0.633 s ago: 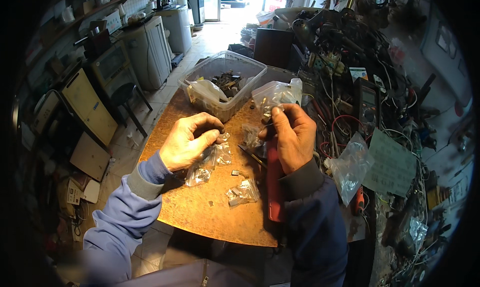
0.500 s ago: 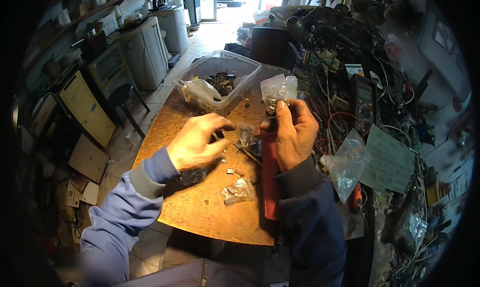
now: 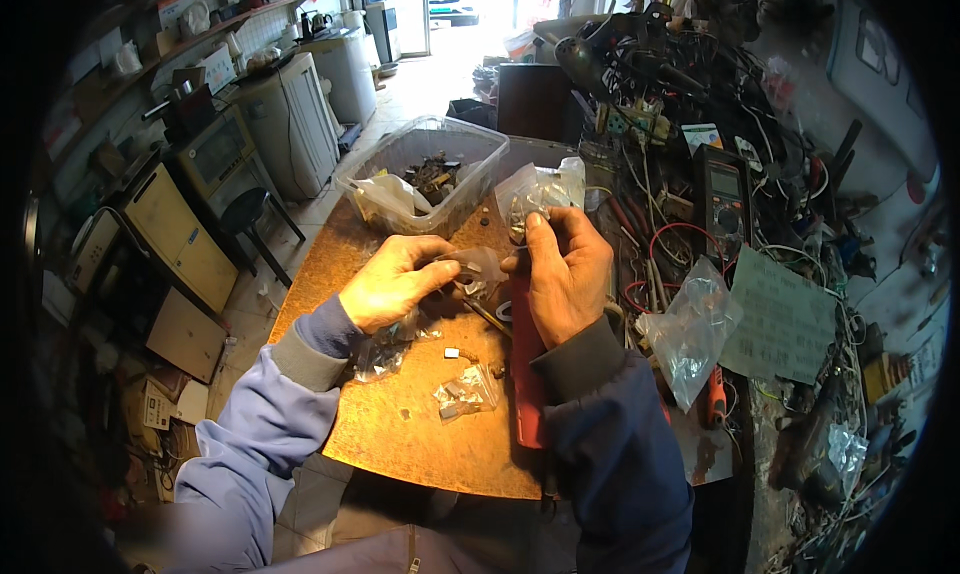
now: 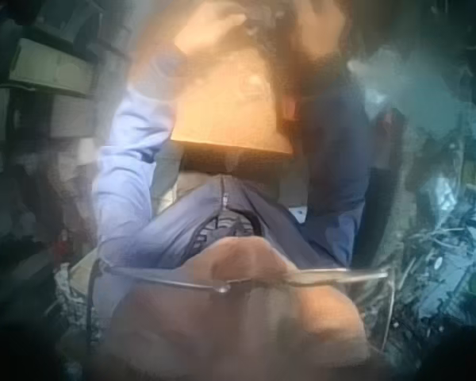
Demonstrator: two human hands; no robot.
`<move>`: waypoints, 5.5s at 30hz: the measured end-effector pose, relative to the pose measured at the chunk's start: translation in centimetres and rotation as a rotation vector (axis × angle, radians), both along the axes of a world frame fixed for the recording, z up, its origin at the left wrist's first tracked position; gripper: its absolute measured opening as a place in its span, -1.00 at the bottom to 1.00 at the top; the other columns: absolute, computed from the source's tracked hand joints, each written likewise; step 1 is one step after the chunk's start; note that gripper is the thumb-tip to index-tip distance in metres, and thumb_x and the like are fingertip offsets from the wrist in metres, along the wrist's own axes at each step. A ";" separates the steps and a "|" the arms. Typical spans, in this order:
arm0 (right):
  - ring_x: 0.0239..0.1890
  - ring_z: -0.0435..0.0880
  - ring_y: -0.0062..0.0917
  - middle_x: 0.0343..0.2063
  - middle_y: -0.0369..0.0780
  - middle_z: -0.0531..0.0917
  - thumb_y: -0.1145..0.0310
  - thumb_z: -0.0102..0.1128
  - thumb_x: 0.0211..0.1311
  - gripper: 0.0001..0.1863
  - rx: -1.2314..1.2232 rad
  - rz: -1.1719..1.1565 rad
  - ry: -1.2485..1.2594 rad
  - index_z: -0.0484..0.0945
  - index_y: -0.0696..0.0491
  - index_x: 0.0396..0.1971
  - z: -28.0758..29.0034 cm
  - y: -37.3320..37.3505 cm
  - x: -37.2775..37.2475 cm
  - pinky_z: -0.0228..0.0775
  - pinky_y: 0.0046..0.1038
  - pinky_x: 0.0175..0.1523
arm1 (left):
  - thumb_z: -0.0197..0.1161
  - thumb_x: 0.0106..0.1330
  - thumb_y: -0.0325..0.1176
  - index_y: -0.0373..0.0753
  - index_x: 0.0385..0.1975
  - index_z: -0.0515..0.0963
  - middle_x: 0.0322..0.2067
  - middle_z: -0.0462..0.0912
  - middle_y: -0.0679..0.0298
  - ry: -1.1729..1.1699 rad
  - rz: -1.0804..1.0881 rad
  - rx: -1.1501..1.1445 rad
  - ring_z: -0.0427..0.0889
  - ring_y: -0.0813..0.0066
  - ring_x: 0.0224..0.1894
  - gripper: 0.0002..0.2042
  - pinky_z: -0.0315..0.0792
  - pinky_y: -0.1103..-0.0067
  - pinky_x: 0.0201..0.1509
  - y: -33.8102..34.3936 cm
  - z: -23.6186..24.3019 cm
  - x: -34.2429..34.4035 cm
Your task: The person unpacks small components from plastic bags and places them on a workbench. They then use a red angle grinder to cut or grind a small metal piece. Finally, they connect wires to a large motor assembly in a cluttered workshop.
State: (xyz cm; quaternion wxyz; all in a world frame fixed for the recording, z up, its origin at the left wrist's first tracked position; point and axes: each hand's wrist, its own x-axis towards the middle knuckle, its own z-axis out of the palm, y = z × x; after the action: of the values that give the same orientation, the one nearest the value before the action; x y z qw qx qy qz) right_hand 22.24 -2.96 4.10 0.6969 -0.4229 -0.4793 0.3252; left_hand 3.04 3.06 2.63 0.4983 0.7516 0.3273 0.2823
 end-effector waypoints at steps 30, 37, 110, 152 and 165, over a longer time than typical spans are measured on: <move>-0.50 0.63 -0.62 -0.47 -0.23 0.62 0.54 0.12 0.24 -0.90 -0.110 0.075 -0.127 0.51 0.28 -0.34 -0.7 0.4 -0.1 0.49 -0.59 -0.38 | 0.20 0.32 -0.36 -0.37 0.01 0.46 -0.24 0.66 0.21 -0.379 0.034 -0.306 0.65 0.57 -0.30 -0.68 0.57 0.65 -0.19 -1.1 1.5 -1.6; -0.47 0.60 -0.67 -0.52 -0.25 0.64 0.49 0.21 0.14 -0.86 -0.058 0.006 -0.381 0.55 0.26 -0.34 -0.8 0.1 0.1 0.44 -0.59 -0.34 | 0.21 0.34 -0.31 -0.33 -0.01 0.46 -0.29 0.64 0.26 -0.453 0.021 -0.383 0.66 0.54 -0.30 -0.69 0.59 0.60 -0.23 -0.6 1.0 -1.4; -0.42 0.62 -0.69 -0.46 -0.22 0.68 0.52 0.33 0.07 -0.84 0.009 0.208 -0.491 0.63 0.21 -0.32 -0.2 -1.1 -1.2 0.45 -0.62 -0.33 | 0.24 0.29 -0.47 -0.39 -0.29 0.61 -0.43 0.66 0.29 -0.380 0.068 0.107 0.61 0.64 -0.37 -0.88 0.52 0.68 -0.26 -2.5 1.4 -0.2; -0.50 0.64 -0.35 -0.54 -0.13 0.59 0.62 0.22 -0.02 -0.85 0.189 0.074 -0.774 0.54 0.16 -0.39 0.2 -1.5 -1.7 0.45 -0.46 -0.37 | 0.16 0.28 -0.43 -0.39 -0.35 0.52 -0.51 0.60 0.30 -0.182 0.049 0.031 0.57 0.63 -0.45 -0.87 0.51 0.64 -0.35 -2.7 1.4 -0.3; -0.36 0.70 -0.46 -0.42 -0.14 0.67 0.65 0.22 0.02 -0.79 0.189 0.143 -0.695 0.65 0.17 -0.29 -0.6 -1.0 -1.2 0.49 -0.53 -0.26 | 0.22 0.22 -0.45 -0.36 -0.40 0.54 -0.52 0.59 0.33 -0.208 0.100 0.362 0.52 0.65 -0.46 -0.90 0.46 0.61 -0.35 -3.3 1.1 0.0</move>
State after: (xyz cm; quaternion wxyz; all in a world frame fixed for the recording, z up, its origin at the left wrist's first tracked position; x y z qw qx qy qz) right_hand 21.09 -3.91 3.53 0.5039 -0.4073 -0.7437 0.1645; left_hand 3.08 -0.21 3.70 0.3716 0.7784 0.2551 0.4370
